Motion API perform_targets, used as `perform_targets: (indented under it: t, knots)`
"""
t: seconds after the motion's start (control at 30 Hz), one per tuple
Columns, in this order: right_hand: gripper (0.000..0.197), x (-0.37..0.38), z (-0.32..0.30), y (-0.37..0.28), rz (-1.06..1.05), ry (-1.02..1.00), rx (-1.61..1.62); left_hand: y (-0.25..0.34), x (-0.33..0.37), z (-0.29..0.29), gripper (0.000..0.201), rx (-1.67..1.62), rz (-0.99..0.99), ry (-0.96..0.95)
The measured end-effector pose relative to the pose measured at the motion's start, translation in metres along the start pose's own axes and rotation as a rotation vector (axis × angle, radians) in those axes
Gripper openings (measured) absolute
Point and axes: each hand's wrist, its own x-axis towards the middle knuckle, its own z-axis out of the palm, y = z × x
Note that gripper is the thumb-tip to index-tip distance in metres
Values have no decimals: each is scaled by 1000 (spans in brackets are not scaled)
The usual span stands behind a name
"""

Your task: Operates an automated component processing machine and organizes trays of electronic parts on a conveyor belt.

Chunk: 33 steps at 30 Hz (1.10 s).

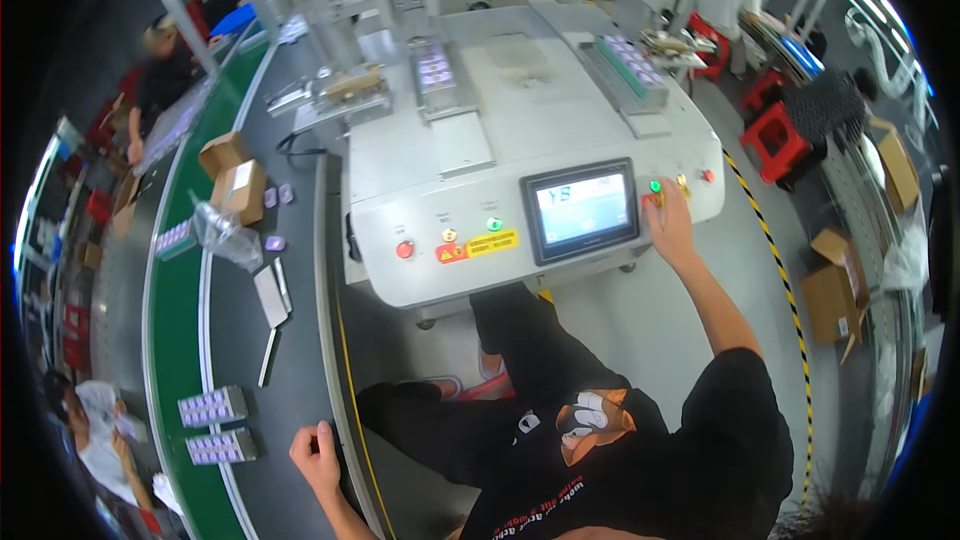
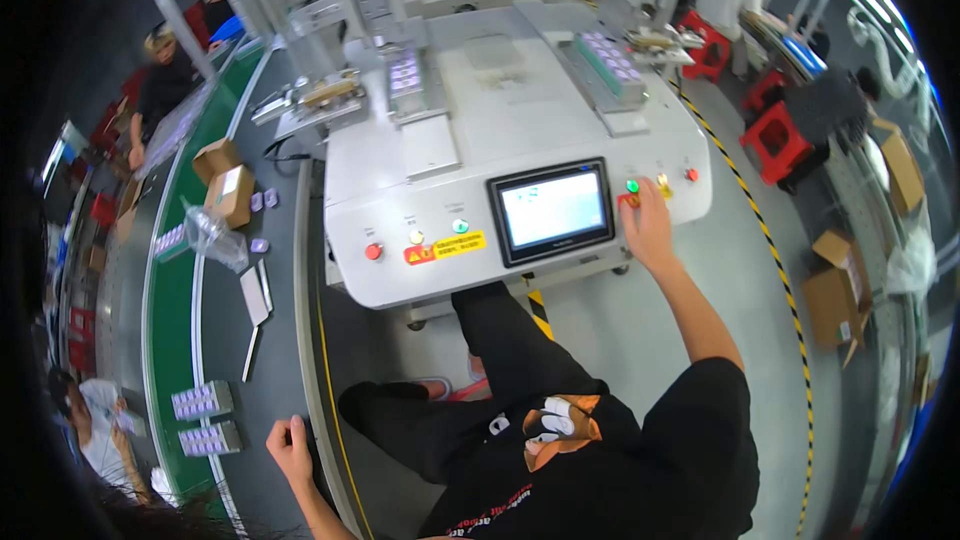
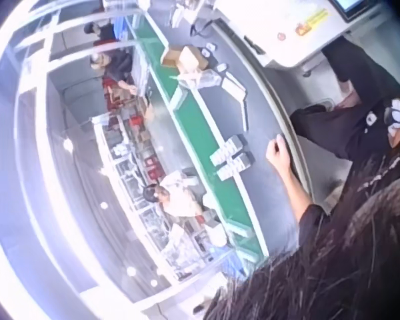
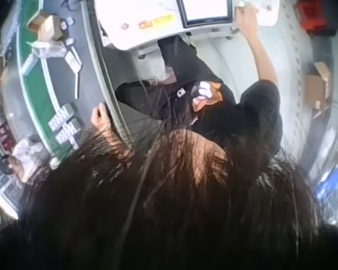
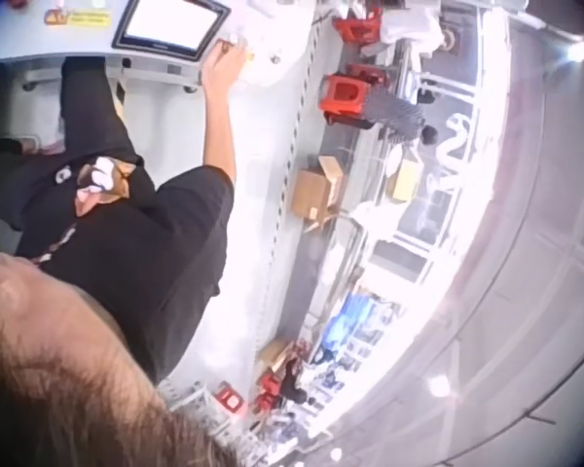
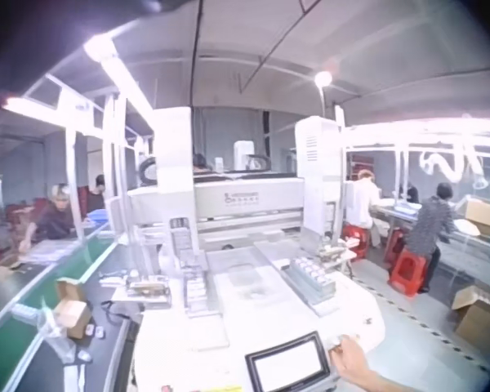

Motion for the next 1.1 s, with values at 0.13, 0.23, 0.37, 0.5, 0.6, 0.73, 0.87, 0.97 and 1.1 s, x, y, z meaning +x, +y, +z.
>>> perform_targets:
  t: [0.13, 0.23, 0.37, 0.5, 0.6, 0.73, 0.87, 0.97, 1.1]
  knots:
    - [36, 18, 11, -77, -183, -6, 180, 19, 5, 13, 23, 50, 42, 19]
    - [34, 36, 35, -160, -407, -238, 419, 23, 0, 10, 21, 50, 24, 52]
    - [40, 38, 65, -253, -664, -342, 575, 31, 4, 15, 18, 19, 60, 84]
    - [41, 10, 93, -312, -609, -455, 746, 39, 6, 8, 12, 15, 22, 352]
    - [41, -19, 101, -345, -603, -518, 829, 20, 10, -8, 9, 249, 198, 650]
    - [41, -40, 109, -379, -676, -567, 938, -9, 16, -44, 47, 519, 12, 964]
    - [39, -47, 108, -442, -777, -467, 1022, -58, 14, -68, 76, -166, -382, 921]
    - [38, -37, 123, -478, -796, -421, 1076, -54, 36, -64, 75, -488, -333, 909]
    - [33, -56, 130, -501, -780, -406, 999, -61, 39, -70, 69, -527, -381, 880]
